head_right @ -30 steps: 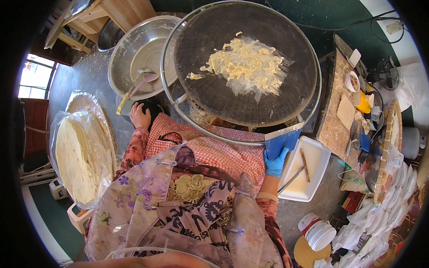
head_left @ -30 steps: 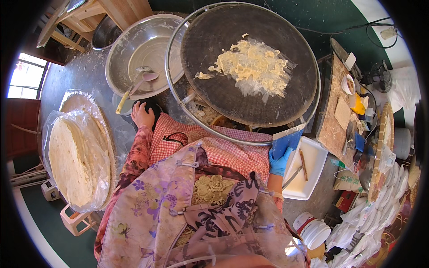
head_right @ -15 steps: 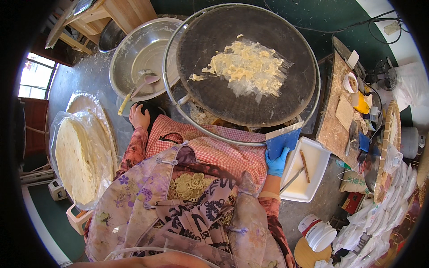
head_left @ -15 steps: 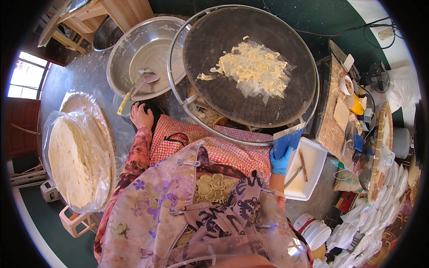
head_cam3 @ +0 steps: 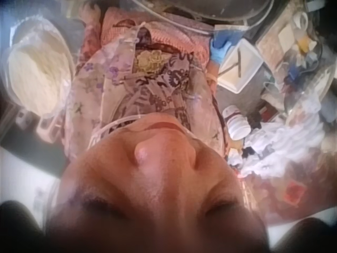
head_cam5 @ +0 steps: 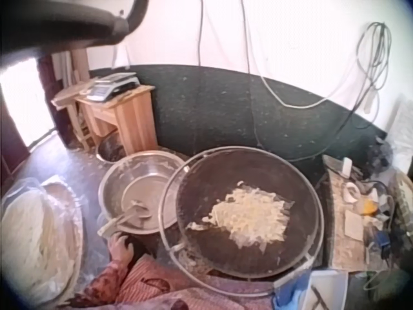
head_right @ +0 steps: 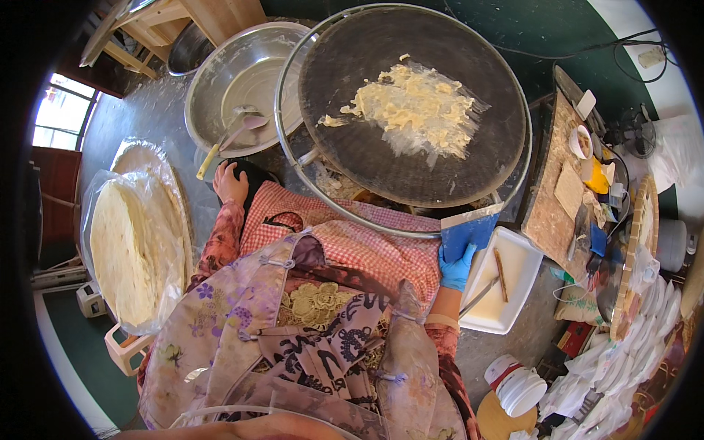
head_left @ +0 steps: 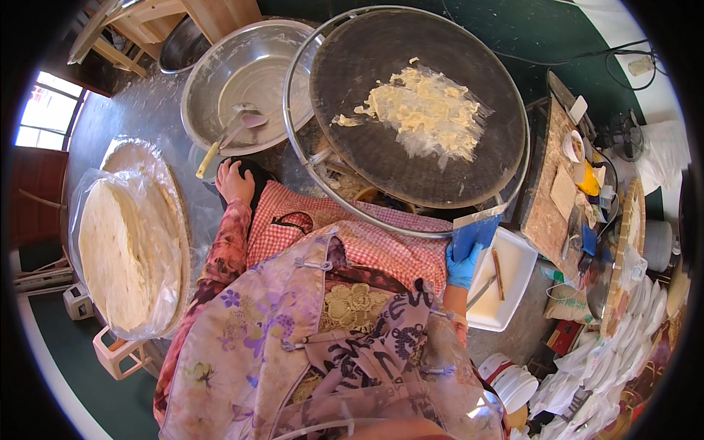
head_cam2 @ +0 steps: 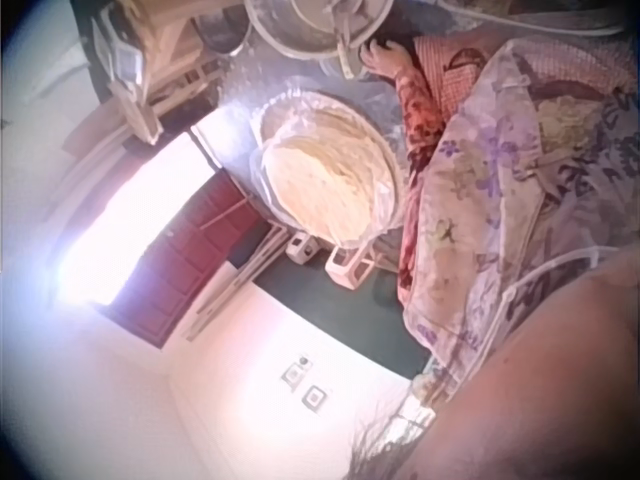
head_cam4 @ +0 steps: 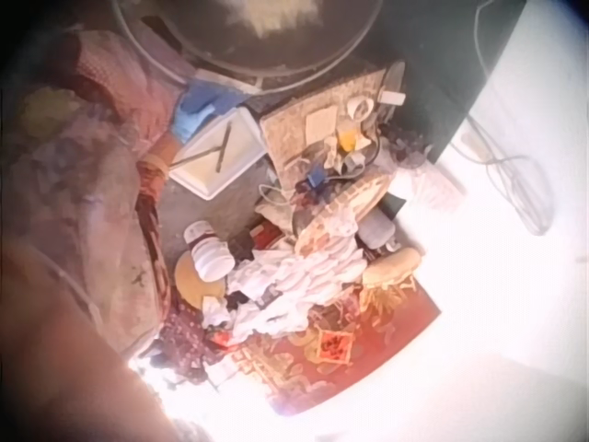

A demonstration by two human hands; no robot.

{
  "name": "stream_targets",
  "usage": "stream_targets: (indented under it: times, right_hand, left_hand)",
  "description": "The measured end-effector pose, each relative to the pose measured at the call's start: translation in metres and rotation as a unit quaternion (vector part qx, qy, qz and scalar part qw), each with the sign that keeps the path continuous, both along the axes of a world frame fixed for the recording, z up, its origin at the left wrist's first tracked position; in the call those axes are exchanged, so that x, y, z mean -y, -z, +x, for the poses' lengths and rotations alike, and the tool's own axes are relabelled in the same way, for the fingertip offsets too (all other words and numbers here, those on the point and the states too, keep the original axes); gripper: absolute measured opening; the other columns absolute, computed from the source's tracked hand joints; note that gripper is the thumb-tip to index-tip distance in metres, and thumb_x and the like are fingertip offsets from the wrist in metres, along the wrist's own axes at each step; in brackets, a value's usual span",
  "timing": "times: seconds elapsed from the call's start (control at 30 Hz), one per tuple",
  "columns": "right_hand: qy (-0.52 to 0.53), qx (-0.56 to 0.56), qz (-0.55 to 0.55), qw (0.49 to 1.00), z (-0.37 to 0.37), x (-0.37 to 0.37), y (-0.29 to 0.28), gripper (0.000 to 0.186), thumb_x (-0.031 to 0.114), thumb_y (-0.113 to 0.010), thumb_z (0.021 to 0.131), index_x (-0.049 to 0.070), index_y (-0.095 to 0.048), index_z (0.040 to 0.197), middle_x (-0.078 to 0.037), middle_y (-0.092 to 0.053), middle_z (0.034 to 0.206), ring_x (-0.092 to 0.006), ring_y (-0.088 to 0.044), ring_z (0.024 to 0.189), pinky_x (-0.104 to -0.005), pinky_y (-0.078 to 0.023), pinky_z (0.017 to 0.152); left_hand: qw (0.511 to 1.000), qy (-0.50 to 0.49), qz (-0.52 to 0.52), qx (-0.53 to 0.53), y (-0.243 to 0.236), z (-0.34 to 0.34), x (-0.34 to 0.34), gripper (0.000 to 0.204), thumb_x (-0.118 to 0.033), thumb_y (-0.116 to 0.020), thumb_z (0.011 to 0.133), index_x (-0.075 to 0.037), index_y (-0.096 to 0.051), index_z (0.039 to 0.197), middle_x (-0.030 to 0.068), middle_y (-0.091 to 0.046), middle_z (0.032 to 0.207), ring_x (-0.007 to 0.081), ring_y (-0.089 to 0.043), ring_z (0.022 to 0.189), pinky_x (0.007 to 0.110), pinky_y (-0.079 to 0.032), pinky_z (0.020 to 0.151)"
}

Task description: The person scrapes a large metal pan with a blue plastic scraper, then covers a large mass of dough in a woven tray with a plastic sheet. They later return to scrape the pan again.

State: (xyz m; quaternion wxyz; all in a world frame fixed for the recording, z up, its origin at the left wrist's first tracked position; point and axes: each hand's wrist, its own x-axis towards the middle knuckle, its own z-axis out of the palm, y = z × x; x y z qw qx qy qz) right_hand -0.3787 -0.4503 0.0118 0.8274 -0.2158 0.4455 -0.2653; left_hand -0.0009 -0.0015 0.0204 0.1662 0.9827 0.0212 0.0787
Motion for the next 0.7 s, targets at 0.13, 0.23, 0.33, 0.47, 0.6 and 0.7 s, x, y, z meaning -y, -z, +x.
stream_targets:
  times: [0.13,0.23,0.33,0.47,0.6,0.7]
  right_hand:
    - [-0.006,0.13,0.037,0.991,-0.005,0.002,0.009,0.048,0.038,-0.061,0.086,0.012,-0.049,0.125,-0.005,-0.056,0.121,-0.0255,-0.055,0.105,-0.044,-0.049,0.083]
    - [-0.005,0.161,0.035,0.986,-0.007,0.003,0.014,0.043,0.029,-0.061,0.087,0.01,-0.049,0.124,-0.008,-0.056,0.12,-0.0274,-0.056,0.103,-0.0446,-0.05,0.081]
    - [-0.018,0.19,0.03,0.981,-0.009,0.003,0.016,0.041,0.022,-0.06,0.088,0.009,-0.048,0.125,-0.01,-0.055,0.121,-0.0286,-0.056,0.104,-0.0459,-0.05,0.083]
    - [-0.006,0.185,0.032,0.982,-0.009,0.004,0.018,0.039,0.017,-0.059,0.088,0.008,-0.048,0.124,-0.011,-0.055,0.121,-0.029,-0.056,0.103,-0.0466,-0.05,0.084]
    - [0.016,0.169,0.02,0.985,-0.005,0.001,0.015,0.039,0.016,-0.059,0.088,0.007,-0.048,0.124,-0.011,-0.055,0.121,-0.0287,-0.056,0.103,-0.0472,-0.05,0.084]
    - [-0.016,0.11,-0.019,0.994,0.003,-0.007,-0.004,0.045,0.014,-0.062,0.085,0.006,-0.047,0.126,-0.011,-0.054,0.122,-0.0281,-0.056,0.105,-0.0456,-0.048,0.088]
  left_hand:
    - [1.0,0.006,-0.002,0.0,0.001,0.0,-0.001,0.035,-0.023,-0.062,0.076,-0.012,-0.061,0.109,0.0048,-0.047,0.129,0.0246,-0.034,0.128,0.048,-0.021,0.106]
    - [1.0,0.006,-0.001,0.002,0.002,0.0,-0.002,0.035,-0.023,-0.062,0.076,-0.012,-0.061,0.11,0.0046,-0.047,0.129,0.0246,-0.034,0.128,0.048,-0.021,0.106]
    - [1.0,0.005,-0.001,0.001,0.001,0.0,-0.003,0.035,-0.023,-0.062,0.076,-0.012,-0.061,0.11,0.0045,-0.047,0.129,0.0246,-0.034,0.128,0.048,-0.021,0.106]
    - [1.0,0.005,0.0,-0.001,0.0,-0.001,-0.004,0.035,-0.024,-0.062,0.076,-0.012,-0.06,0.11,0.0044,-0.047,0.129,0.0247,-0.034,0.128,0.049,-0.021,0.106]
    - [1.0,0.003,-0.001,-0.003,0.0,-0.001,-0.003,0.035,-0.024,-0.062,0.076,-0.012,-0.06,0.11,0.0041,-0.047,0.129,0.0245,-0.034,0.128,0.049,-0.021,0.106]
    - [1.0,0.002,-0.001,-0.003,0.0,0.0,-0.002,0.035,-0.024,-0.061,0.077,-0.013,-0.06,0.11,0.0038,-0.047,0.129,0.0245,-0.034,0.128,0.05,-0.021,0.106]
